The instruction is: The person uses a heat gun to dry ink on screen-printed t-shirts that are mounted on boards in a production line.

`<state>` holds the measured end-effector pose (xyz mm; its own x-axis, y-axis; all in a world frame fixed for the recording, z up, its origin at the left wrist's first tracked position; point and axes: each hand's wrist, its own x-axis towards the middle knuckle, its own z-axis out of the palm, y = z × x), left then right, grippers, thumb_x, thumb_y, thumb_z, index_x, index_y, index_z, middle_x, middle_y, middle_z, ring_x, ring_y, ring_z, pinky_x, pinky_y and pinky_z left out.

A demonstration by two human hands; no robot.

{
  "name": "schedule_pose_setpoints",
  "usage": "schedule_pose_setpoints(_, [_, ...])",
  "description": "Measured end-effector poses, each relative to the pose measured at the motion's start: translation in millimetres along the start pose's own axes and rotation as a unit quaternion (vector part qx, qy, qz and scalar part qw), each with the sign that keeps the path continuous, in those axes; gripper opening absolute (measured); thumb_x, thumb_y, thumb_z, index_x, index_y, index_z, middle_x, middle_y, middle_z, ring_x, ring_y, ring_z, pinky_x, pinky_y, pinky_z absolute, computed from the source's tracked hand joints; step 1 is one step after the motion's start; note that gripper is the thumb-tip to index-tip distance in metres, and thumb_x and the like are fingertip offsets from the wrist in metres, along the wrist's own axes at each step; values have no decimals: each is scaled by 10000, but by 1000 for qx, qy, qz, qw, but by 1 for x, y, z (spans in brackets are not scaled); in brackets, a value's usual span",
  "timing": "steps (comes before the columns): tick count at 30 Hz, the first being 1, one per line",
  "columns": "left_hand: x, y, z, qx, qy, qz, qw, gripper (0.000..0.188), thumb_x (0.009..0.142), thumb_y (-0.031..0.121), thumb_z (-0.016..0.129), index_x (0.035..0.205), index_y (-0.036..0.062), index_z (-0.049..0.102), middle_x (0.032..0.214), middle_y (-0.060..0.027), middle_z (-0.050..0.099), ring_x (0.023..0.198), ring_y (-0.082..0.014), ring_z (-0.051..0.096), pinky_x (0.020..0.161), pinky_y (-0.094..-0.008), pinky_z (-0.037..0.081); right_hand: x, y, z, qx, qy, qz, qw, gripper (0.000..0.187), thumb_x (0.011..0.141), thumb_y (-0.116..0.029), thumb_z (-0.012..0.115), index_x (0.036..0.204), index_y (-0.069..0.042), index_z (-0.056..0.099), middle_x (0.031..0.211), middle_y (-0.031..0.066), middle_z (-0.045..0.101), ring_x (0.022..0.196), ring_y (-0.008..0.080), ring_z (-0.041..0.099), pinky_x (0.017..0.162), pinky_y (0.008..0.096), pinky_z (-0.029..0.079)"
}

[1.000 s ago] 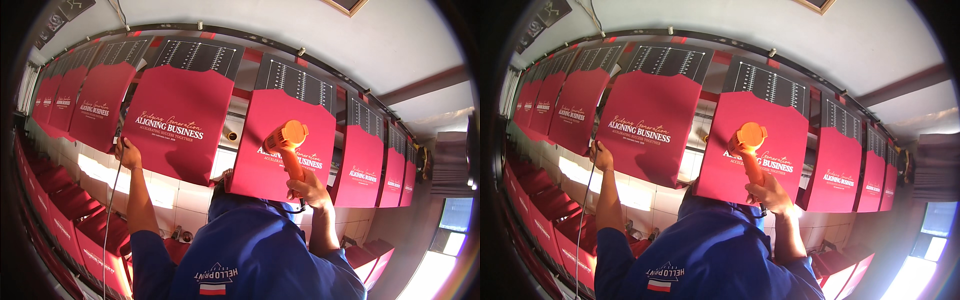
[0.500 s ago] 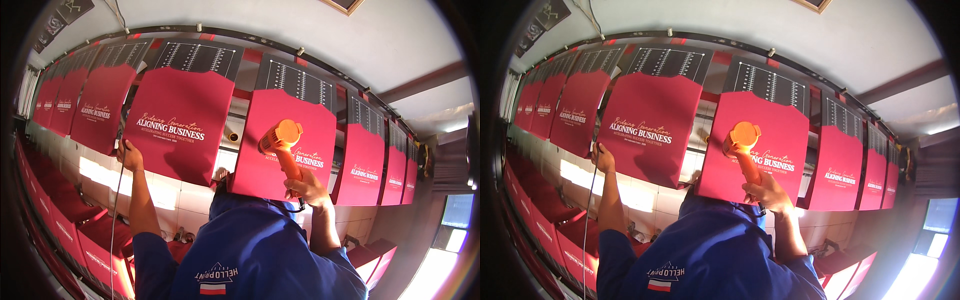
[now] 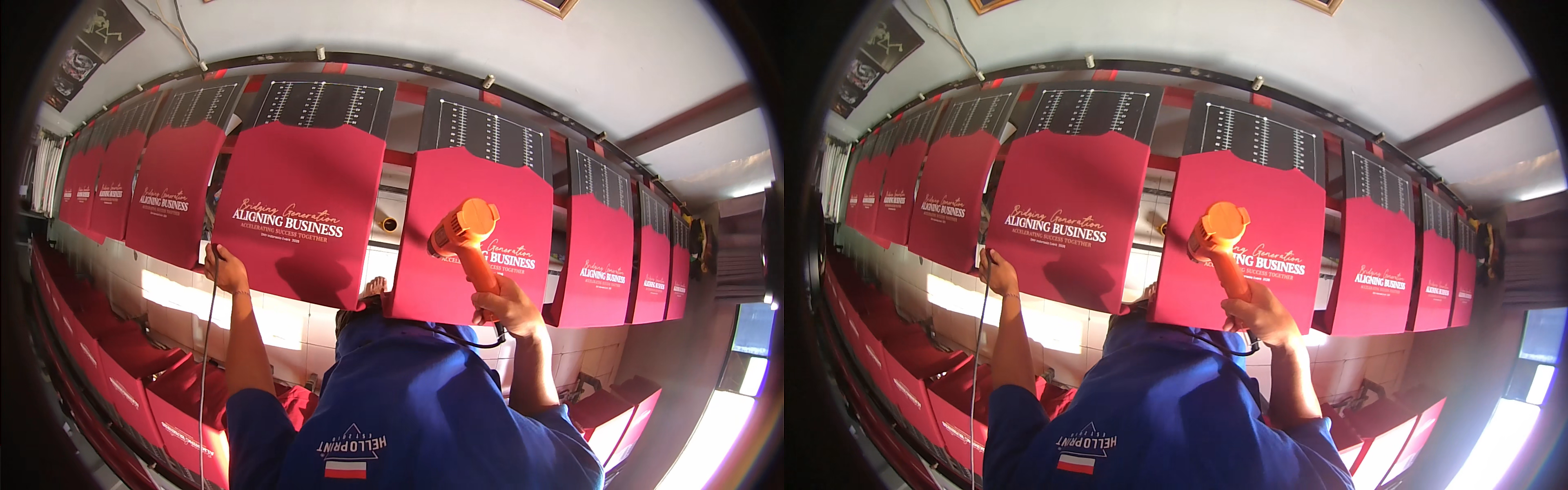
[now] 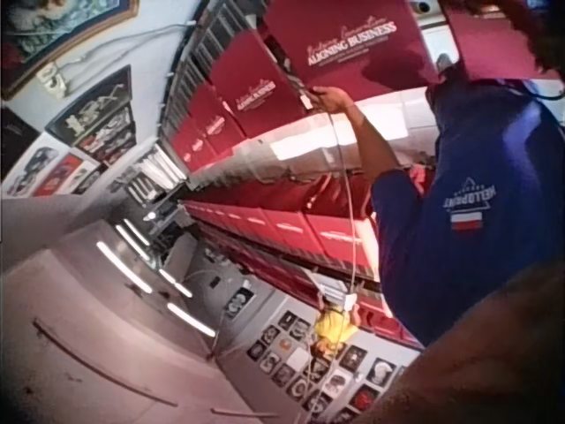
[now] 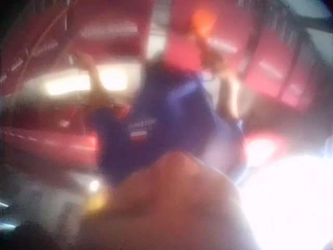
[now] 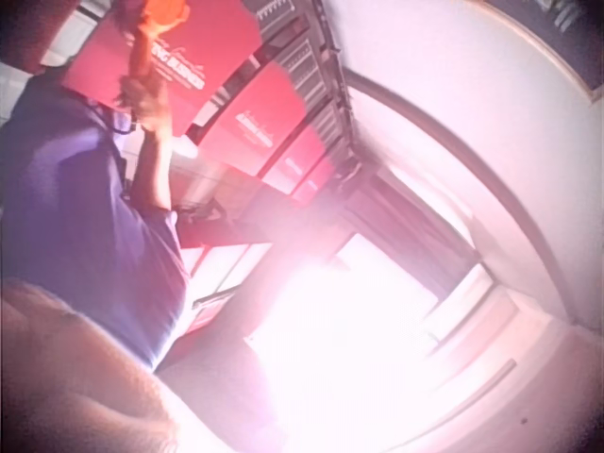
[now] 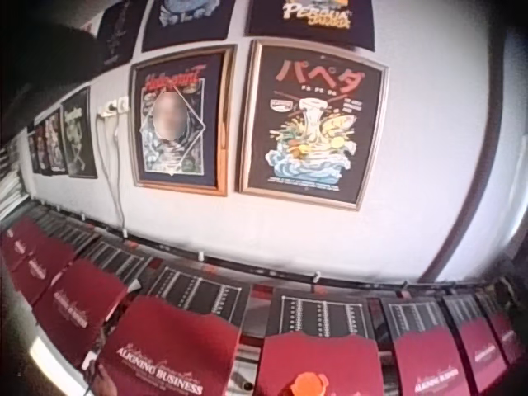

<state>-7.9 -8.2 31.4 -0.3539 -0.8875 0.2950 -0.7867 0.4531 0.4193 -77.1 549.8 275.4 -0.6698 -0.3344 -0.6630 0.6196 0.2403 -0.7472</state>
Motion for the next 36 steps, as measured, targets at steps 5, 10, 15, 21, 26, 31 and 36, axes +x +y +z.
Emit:
schedule_pose_setpoints(5, [3, -4, -3, 9, 5, 16, 1000, 425, 1021, 391, 487, 1334, 124, 593, 1297, -173, 616, 1263, -367, 518, 1062, -508, 399, -2, 5, 2, 3, 31, -27, 999, 303, 898, -182, 674, 1079, 33, 561, 743, 74, 634, 659, 143, 653, 600, 274, 523])
schedule_pose_setpoints(10, [21, -7, -14, 87, -9, 77, 993, 315, 992, 351, 509, 1183, 122, 611, 1018, -178, 700, 940, -398, 679, 798, -510, 528, -21, 15, -11, 34, 59, 2, 998, 390, 863, -173, 667, 1173, 37, 557, 741, 59, 613, 621, 154, 643, 600, 283, 514])
schedule_pose_setpoints(15, [41, -9, -6, 110, -110, 51, 987, 386, 1010, 347, 366, 1083, 34, 579, 1091, -221, 697, 985, -435, 669, 841, -535, 519, -49, 36, 9, 82, 170, -26, 982, 468, 868, -163, 656, 1234, 105, 539, 697, 83, 611, 622, 171, 644, 601, 296, 523])
schedule_pose_setpoints(21, [87, -58, 12, 100, -156, -16, 982, 613, 1014, 471, 291, 1283, 47, 642, 1363, -160, 617, 1161, -429, 622, 968, -509, 495, -51, 50, 20, 74, 197, -24, 977, 482, 853, -181, 658, 1254, 65, 551, 790, 53, 588, 632, 162, 641, 594, 291, 506])
schedule_pose_setpoints(26, [54, 16, -1, 97, -196, -69, 973, 699, 999, 568, 244, 1229, 86, 695, 1272, -169, 675, 1130, -435, 644, 952, -503, 509, -56, 61, 20, 110, 220, -31, 969, 404, 875, -161, 659, 1202, 60, 574, 738, 69, 617, 629, 161, 650, 599, 291, 534])
schedule_pose_setpoints(31, [63, -1, 1, 122, -198, -84, 969, 754, 998, 599, 221, 1166, 63, 725, 1195, -195, 703, 1112, -434, 654, 950, -498, 515, -57, 54, 18, 122, 204, -27, 971, 345, 883, -141, 655, 1156, 52, 568, 745, 72, 619, 644, 153, 655, 605, 287, 534])
schedule_pose_setpoints(36, [62, -5, 5, 113, -194, -75, 972, 762, 1000, 595, 219, 1155, 50, 728, 1195, -196, 703, 1117, -436, 651, 962, -489, 512, -58, 58, 17, 127, 214, -32, 968, 283, 893, -144, 657, 1086, 40, 560, 750, 66, 611, 636, 147, 643, 609, 288, 533])
